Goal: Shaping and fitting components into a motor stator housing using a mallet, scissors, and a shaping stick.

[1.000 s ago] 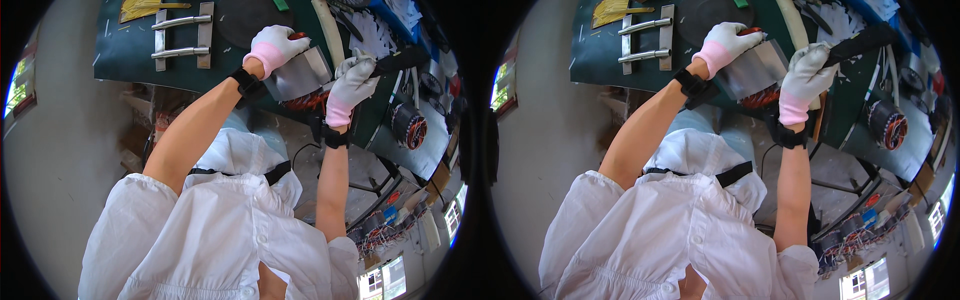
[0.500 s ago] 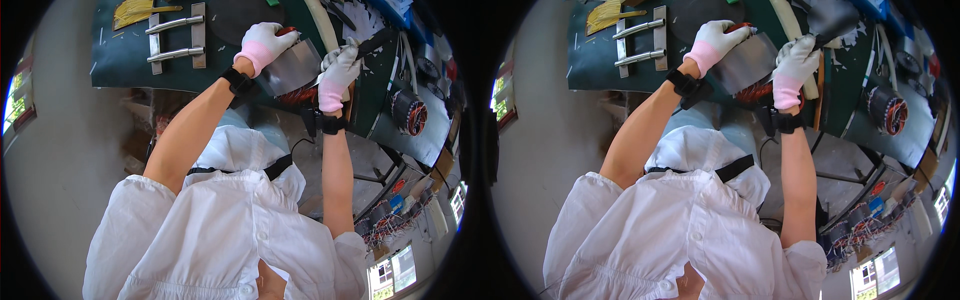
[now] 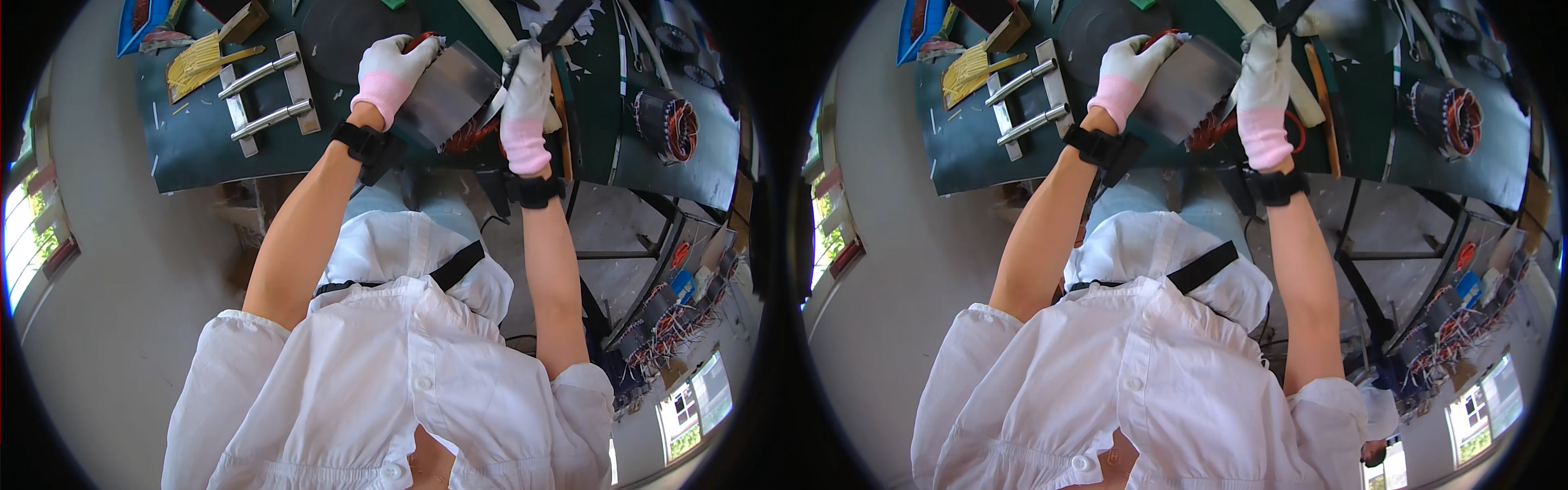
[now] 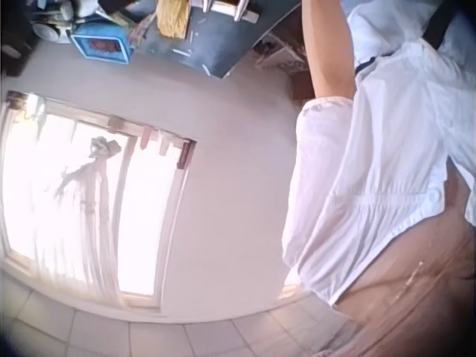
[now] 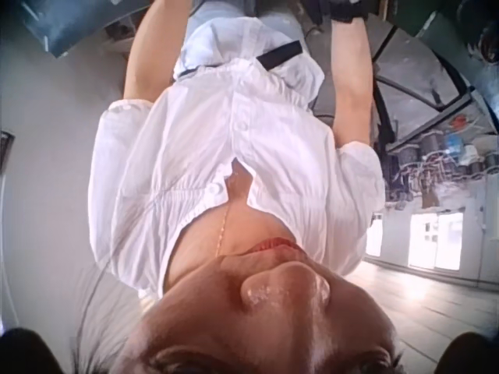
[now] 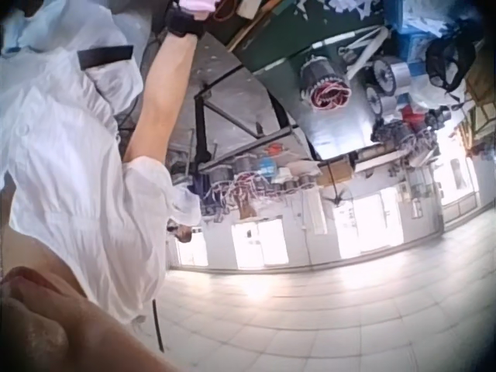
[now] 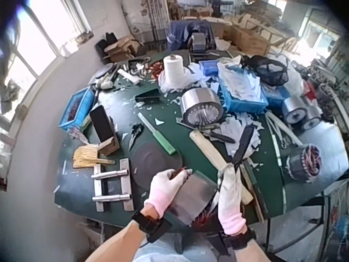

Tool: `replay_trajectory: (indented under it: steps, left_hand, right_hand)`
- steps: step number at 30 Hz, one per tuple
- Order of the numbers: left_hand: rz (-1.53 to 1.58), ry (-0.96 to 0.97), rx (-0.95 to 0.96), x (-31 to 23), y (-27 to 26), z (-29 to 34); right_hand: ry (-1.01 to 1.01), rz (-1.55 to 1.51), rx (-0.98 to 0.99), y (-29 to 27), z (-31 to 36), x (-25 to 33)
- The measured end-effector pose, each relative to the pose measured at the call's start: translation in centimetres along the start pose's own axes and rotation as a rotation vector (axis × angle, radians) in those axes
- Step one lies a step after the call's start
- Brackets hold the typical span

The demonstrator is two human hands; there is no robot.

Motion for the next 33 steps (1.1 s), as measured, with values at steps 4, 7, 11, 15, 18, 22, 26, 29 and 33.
replay_trajectory:
  steps: [4, 7, 11, 15, 18, 22, 26, 29, 33]
  left_hand:
    - [0.085, -0.055, -0.073, 0.5, 0.4, 1.1]
    - [0.199, -0.196, -0.211, 1.0, -0.1, 2.3]
    - [0.203, -0.202, -0.201, 0.9, 0.1, 2.2]
    - [0.177, -0.17, -0.196, 0.3, 0.0, 2.0]
    - [0.187, -0.14, -0.205, 0.4, 0.0, 1.7]
    - [0.217, -0.166, -0.204, 0.7, 0.1, 1.4]
    - [0.159, -0.148, -0.203, 0.8, 0.0, 1.2]
    - [0.14, -0.161, -0.205, 0.7, -0.1, 1.2]
    - [0.126, -0.145, -0.196, 0.5, -0.1, 1.1]
  right_hand:
    - [-0.136, -0.174, -0.11, -2.8, 5.1, 2.5]
    - [-0.559, 0.092, -0.045, -4.9, 10.2, 4.5]
    - [-0.504, 0.33, 0.042, -7.0, 12.5, 2.2]
    - [-0.45, 0.331, 0.028, -7.8, 13.5, 0.0]
    - [-0.467, 0.408, 0.013, -7.4, 13.5, -0.1]
    - [-0.433, 0.515, 0.058, -6.7, 13.3, -0.3]
    - [-0.524, 0.565, 0.006, -6.3, 13.7, 0.5]
    - [-0.461, 0.512, 0.0, -6.3, 13.4, 0.2]
    - [-0.433, 0.52, -0.011, -5.6, 13.6, 0.0]
Point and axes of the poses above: each hand's wrist, its own z-axis away from the middle knuckle, its own y-axis out of the palm, x = y × z, the point moved 5 cm from there along -z, towards the middle knuckle, and after that the axes turned 15 degrees about y, right-handed, at the moved point
